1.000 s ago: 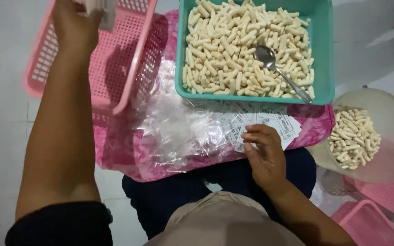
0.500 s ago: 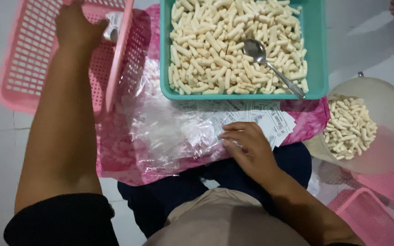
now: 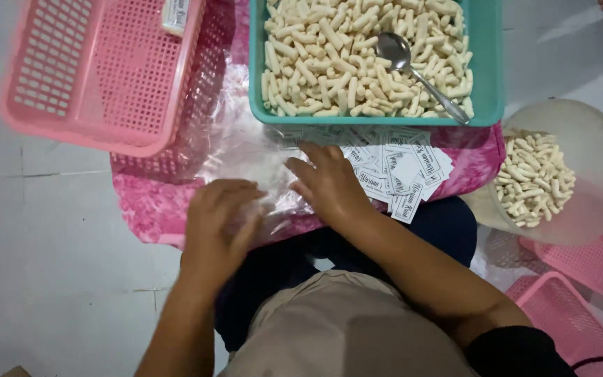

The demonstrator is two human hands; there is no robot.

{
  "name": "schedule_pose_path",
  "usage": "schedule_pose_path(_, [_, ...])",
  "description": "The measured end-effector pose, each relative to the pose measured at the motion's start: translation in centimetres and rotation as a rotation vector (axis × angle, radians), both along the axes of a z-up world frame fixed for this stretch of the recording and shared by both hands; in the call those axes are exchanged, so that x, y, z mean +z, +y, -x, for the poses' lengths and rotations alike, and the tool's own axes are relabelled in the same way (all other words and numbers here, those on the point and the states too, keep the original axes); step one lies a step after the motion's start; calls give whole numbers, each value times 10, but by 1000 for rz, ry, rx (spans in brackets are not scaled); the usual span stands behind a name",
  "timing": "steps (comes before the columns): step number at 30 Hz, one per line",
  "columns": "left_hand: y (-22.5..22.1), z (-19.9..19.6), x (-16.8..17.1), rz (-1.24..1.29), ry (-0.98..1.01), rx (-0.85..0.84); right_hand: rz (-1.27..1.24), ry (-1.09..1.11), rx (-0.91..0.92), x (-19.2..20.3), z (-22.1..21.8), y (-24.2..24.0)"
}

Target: Packaging small snack items into plastic bags using a spoon and hands

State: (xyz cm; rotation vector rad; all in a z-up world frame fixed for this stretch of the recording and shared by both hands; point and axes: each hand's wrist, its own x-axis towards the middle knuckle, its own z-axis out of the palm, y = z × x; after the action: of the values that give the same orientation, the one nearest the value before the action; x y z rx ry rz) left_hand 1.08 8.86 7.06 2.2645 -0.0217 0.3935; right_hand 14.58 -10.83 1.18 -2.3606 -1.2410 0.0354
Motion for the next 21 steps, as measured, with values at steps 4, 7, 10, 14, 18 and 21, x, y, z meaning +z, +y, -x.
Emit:
schedule_pose_path(4, [-14,19,-21,-183,263,27,-68,-34,23,-9,-3,1])
schedule_pose_path(7, [-11,15,-36,-293,365,35,-167,-2,-24,5,-3,0])
schedule_pose_path(10, [-4,7,-49,-311,328,94,-289,-62,-44,20,-2,-3])
schedule_pose_path(14, [0,1,-62,-318,308,158,-418,-150,7,40,-8,-14])
schedule_pose_path(18, [0,2,-61,-302,318,154,-448,-267,-52,52,-13,-35])
schedule_pose_path(21, [-2,3,-56,-237,354,151,-454,-278,-188,81,-9,-54])
